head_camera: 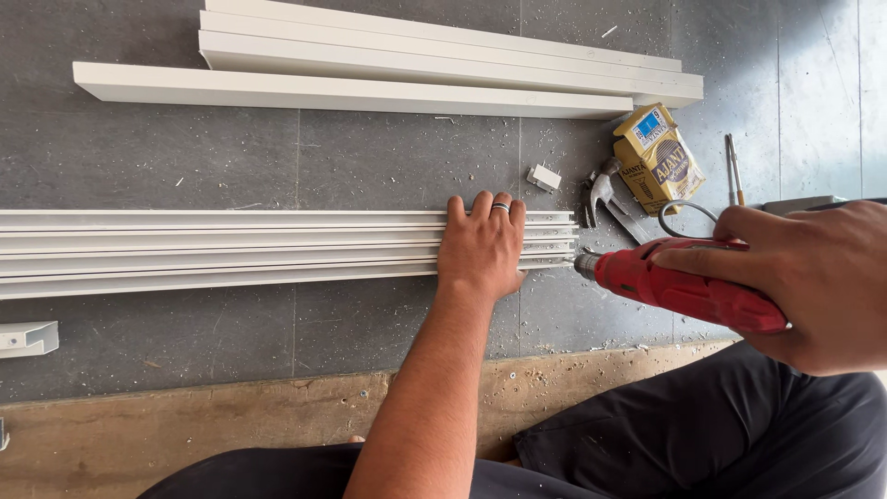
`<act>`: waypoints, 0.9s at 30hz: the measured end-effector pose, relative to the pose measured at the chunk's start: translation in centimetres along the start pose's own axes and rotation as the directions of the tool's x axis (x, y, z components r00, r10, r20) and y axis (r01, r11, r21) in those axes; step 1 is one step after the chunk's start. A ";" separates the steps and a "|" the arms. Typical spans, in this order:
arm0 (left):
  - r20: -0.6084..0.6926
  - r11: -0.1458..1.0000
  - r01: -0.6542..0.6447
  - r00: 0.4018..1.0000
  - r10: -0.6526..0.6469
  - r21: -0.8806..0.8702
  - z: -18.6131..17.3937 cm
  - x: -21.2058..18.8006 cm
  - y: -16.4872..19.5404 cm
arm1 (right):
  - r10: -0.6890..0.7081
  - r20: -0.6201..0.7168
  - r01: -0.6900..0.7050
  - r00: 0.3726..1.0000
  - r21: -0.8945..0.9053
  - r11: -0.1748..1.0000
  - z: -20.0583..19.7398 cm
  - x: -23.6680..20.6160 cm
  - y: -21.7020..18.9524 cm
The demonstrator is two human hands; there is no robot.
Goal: The person sits on the floor and assembles white plastic molding pieces. They use a power drill to drive screws into the molding and a hammer to tap small metal brackets into place. The person repeats this process for multiple sections of molding.
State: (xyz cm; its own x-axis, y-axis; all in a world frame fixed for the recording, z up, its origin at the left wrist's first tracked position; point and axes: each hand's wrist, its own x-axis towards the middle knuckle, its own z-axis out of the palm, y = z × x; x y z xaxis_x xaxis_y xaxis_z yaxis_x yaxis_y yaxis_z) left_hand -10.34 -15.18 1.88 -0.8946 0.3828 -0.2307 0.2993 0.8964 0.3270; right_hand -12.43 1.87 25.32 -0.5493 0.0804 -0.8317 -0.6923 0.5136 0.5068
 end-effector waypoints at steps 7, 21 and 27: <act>0.006 1.000 -0.012 1.000 0.012 0.012 0.4 0.0 -0.3 | -0.075 0.007 0.075 0.997 -0.160 0.984 -1.7 -0.5 -0.8; 0.046 1.000 -0.024 0.999 0.024 -0.006 -0.7 0.8 0.2 | -0.173 0.115 0.176 0.978 -0.011 0.984 -2.3 2.2 2.5; 0.077 0.998 0.004 0.997 -0.008 0.057 -1.8 0.9 1.4 | -0.265 -0.007 0.265 0.964 0.009 0.964 -2.5 -0.2 3.2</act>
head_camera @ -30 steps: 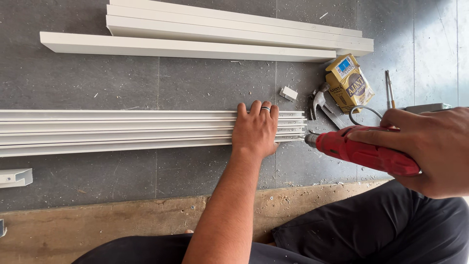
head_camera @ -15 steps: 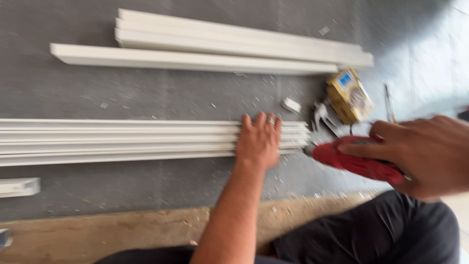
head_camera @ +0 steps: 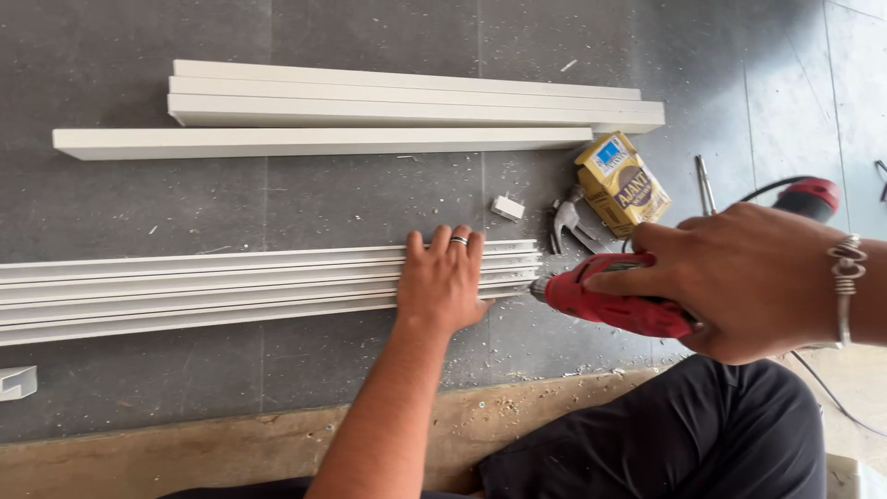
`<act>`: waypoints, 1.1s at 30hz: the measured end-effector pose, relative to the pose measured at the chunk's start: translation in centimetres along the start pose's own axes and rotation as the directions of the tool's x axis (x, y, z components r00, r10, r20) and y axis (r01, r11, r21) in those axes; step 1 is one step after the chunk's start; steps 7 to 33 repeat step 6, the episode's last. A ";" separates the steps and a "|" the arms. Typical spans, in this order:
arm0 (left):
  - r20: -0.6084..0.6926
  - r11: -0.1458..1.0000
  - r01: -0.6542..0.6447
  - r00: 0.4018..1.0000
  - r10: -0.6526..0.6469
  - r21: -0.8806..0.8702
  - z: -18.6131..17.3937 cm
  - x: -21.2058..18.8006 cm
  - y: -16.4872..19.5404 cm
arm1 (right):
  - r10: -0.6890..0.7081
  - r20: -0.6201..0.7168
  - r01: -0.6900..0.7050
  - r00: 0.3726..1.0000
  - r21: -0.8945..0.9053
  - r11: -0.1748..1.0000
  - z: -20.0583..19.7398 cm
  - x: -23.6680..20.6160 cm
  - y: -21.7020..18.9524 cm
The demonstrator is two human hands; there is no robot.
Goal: The person sits on the floor and assembles white plastic molding pieces. They use a power drill to drive screws into the molding and a hammer to tap small metal brackets into place. The person repeats this process for multiple sections of molding.
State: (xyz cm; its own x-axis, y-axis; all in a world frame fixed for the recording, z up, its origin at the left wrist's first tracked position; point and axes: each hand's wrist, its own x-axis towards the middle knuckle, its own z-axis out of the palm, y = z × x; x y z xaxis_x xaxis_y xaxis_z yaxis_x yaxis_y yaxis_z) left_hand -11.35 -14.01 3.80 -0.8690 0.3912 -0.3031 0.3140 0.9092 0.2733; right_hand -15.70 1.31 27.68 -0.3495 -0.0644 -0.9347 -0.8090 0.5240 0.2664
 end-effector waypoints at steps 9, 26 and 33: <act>0.037 1.000 0.025 0.999 -0.025 0.018 0.0 0.5 0.9 | 0.043 0.039 -0.045 0.998 0.046 0.998 -0.4 -2.2 1.0; 0.037 1.000 0.025 0.999 -0.025 0.018 0.0 0.5 0.9 | 0.043 0.039 -0.045 0.998 0.046 0.998 -0.4 -2.2 1.0; 0.037 1.000 0.025 0.999 -0.025 0.018 0.0 0.5 0.9 | 0.043 0.039 -0.045 0.998 0.046 0.998 -0.4 -2.2 1.0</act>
